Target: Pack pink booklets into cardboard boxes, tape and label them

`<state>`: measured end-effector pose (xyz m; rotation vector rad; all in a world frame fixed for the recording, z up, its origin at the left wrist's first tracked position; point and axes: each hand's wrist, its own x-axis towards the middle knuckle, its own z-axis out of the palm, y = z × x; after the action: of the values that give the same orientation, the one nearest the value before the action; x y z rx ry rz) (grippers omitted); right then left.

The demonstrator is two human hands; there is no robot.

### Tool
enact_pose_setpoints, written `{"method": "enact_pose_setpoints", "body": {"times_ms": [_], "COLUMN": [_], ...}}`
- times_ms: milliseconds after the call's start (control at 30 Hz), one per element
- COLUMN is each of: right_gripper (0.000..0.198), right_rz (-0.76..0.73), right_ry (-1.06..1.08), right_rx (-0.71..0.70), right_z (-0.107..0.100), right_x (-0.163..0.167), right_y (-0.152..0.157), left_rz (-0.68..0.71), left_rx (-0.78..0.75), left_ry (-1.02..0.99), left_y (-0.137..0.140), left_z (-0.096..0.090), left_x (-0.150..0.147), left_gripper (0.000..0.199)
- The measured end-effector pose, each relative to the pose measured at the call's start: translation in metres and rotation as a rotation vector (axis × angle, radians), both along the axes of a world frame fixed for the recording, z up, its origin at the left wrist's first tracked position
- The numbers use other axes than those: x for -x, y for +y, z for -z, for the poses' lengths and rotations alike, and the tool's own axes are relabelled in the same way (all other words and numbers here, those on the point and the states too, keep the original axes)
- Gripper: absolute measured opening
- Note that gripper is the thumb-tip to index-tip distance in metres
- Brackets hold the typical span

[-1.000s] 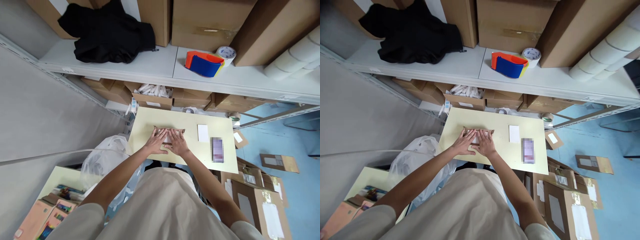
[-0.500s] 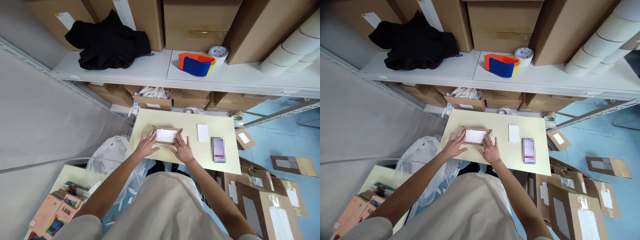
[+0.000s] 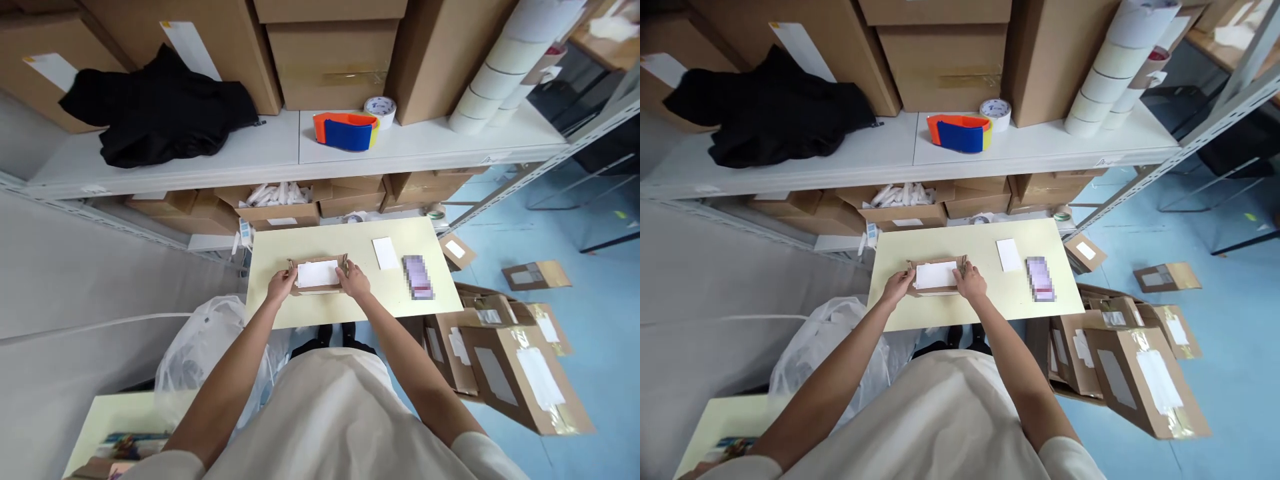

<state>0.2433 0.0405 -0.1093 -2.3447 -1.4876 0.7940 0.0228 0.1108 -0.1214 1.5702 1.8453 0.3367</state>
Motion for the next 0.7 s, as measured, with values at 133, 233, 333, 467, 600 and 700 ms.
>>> {"method": "enact_pose_setpoints", "body": {"times_ms": [133, 233, 333, 467, 600, 700], "right_gripper": [0.049, 0.043, 0.039, 0.036, 0.035, 0.038], "right_rz": [0.114, 0.196, 0.257, 0.338, 0.459, 0.610], "right_ry": [-0.016, 0.019, 0.082, 0.108, 0.050, -0.023], "right_rx": [0.019, 0.029, -0.015, -0.126, -0.175, -0.188], "right_z": [0.003, 0.008, 0.006, -0.012, -0.033, -0.044], "right_x": [0.009, 0.014, 0.016, 0.013, 0.002, -0.020], "right_y": [-0.002, -0.018, -0.049, -0.108, -0.174, -0.223], "left_rz": [0.014, 0.050, 0.103, 0.337, 0.690, 0.923], "left_rx": [0.027, 0.035, 0.015, -0.072, -0.112, -0.197], "left_ry": [0.051, 0.016, 0.010, 0.093, 0.176, 0.153], "left_y": [-0.003, -0.014, -0.028, -0.045, -0.062, -0.083], "left_z": [0.003, 0.000, -0.011, -0.033, -0.055, -0.067], "left_x": [-0.003, 0.001, 0.006, -0.001, -0.042, -0.101], "left_gripper": [0.028, 0.028, 0.032, 0.034, 0.032, 0.028]}}
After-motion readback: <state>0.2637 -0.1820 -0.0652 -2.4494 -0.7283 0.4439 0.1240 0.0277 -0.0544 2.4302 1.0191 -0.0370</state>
